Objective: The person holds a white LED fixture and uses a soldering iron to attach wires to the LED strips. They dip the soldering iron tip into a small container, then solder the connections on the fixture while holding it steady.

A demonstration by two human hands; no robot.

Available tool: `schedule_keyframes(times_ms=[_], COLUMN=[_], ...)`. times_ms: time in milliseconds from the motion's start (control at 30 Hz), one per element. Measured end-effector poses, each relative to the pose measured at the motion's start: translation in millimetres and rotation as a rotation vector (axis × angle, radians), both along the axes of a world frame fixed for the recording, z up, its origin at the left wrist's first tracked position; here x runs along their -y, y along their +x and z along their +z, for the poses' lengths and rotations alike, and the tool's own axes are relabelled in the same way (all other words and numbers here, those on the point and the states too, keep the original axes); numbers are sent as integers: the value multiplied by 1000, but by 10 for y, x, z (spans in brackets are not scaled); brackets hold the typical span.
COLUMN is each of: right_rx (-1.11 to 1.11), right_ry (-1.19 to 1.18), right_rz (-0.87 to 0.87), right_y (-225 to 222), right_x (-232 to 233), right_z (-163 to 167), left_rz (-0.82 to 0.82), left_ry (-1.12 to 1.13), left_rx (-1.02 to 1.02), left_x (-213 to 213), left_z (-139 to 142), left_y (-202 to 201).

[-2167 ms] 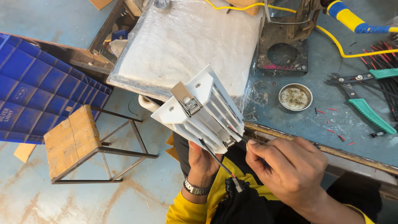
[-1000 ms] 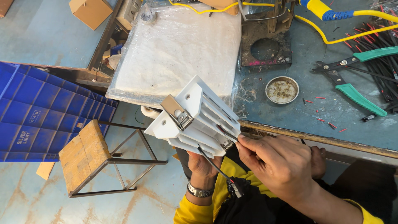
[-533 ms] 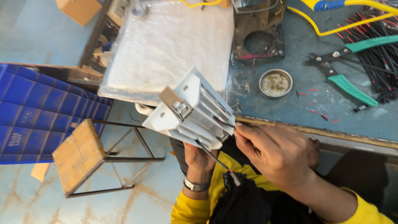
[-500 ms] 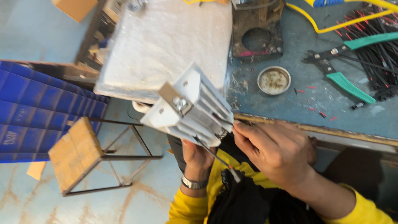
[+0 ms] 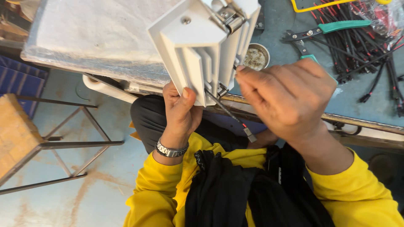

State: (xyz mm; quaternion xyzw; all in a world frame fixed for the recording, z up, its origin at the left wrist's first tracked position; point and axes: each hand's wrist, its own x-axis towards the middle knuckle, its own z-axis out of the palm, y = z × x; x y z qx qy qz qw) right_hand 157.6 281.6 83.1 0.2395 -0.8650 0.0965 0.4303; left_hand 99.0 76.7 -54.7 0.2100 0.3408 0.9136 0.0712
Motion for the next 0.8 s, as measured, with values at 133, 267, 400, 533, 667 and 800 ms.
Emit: schedule_keyframes(times_ms=[133, 267, 400, 533, 667, 800], right_rx=[-33, -61, -63, -45, 345, 483], right_ry=[-23, -44, 18, 25, -438, -632], right_rz=[-9, -9, -93, -94, 23, 137], right_y=[-56, -100, -67, 22, 176, 358], right_x=[-65, -54, 46, 55, 28, -153], right_z=[-78, -115, -41, 56, -142, -591], left_rz=[-24, -23, -3, 26, 171, 219], left_ry=[-28, -85, -139, -189, -437, -492], left_rx=[-3, -11, -87, -139, -363, -480], left_x=[-32, -40, -57, -98, 0, 42], left_z=[27, 97, 210, 339, 475, 491], left_y=[-31, -37, -28, 33, 121, 211])
